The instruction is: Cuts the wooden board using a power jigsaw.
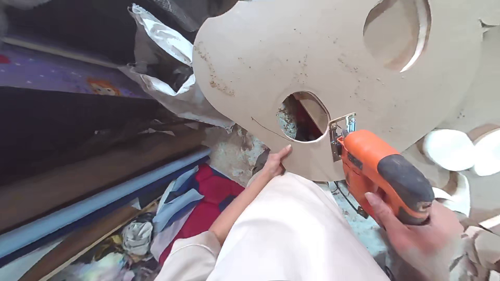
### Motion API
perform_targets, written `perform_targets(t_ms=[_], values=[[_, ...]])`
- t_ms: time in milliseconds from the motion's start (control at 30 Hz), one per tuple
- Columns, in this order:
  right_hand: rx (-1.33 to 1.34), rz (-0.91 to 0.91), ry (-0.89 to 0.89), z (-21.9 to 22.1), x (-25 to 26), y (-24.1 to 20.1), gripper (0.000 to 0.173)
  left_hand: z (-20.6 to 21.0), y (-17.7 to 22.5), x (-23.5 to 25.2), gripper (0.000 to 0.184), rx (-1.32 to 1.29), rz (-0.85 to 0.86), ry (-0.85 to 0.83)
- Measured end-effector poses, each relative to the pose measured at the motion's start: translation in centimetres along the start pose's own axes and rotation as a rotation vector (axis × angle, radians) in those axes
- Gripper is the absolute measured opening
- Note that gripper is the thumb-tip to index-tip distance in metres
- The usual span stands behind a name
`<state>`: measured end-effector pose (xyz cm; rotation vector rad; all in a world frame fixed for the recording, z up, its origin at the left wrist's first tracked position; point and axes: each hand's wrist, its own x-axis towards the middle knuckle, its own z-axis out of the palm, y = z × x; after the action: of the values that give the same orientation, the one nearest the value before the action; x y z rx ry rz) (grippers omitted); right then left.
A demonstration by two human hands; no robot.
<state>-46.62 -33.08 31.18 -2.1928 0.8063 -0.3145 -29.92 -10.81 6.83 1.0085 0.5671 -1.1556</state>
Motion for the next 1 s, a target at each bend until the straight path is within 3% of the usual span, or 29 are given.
perform_targets(t_ms=[100,300,533,700,833,933,1000], values=[[-0.093,-0.029,-0.025,-1.5,0.8,2.1,0.043,0.3,0.1,-0.1,0.055,0.044,0.08,0.047],[-0.118,-0.112,-0.122,-2.0,1.3,3.6,0.046,0.2,-1.3,-1.0,0.05,0.026,0.136,0.021],[-0.056,-0.082,-0.106,0.1,0.6,1.2,0.042,-1.1,-3.0,-2.2,0.053,0.202,-0.141,-0.17],[-0.09,0.117,0.05,3.3,-0.7,-3.3,0.036,-4.2,2.5,-0.5,0.038,-0.099,-0.043,-0.202],[-0.04,0.293,0.206,6.1,-2.2,-6.8,0.032,-7.2,8.0,1.8,0.038,-0.306,0.067,-0.186],[0.112,0.341,0.291,7.3,-4.2,-8.8,0.029,-10.1,12.7,2.3,0.039,-0.36,0.192,-0.111],[0.174,0.376,0.341,7.8,-5.6,-10.0,0.028,-12.1,17.2,2.6,0.04,-0.263,0.311,-0.064]])
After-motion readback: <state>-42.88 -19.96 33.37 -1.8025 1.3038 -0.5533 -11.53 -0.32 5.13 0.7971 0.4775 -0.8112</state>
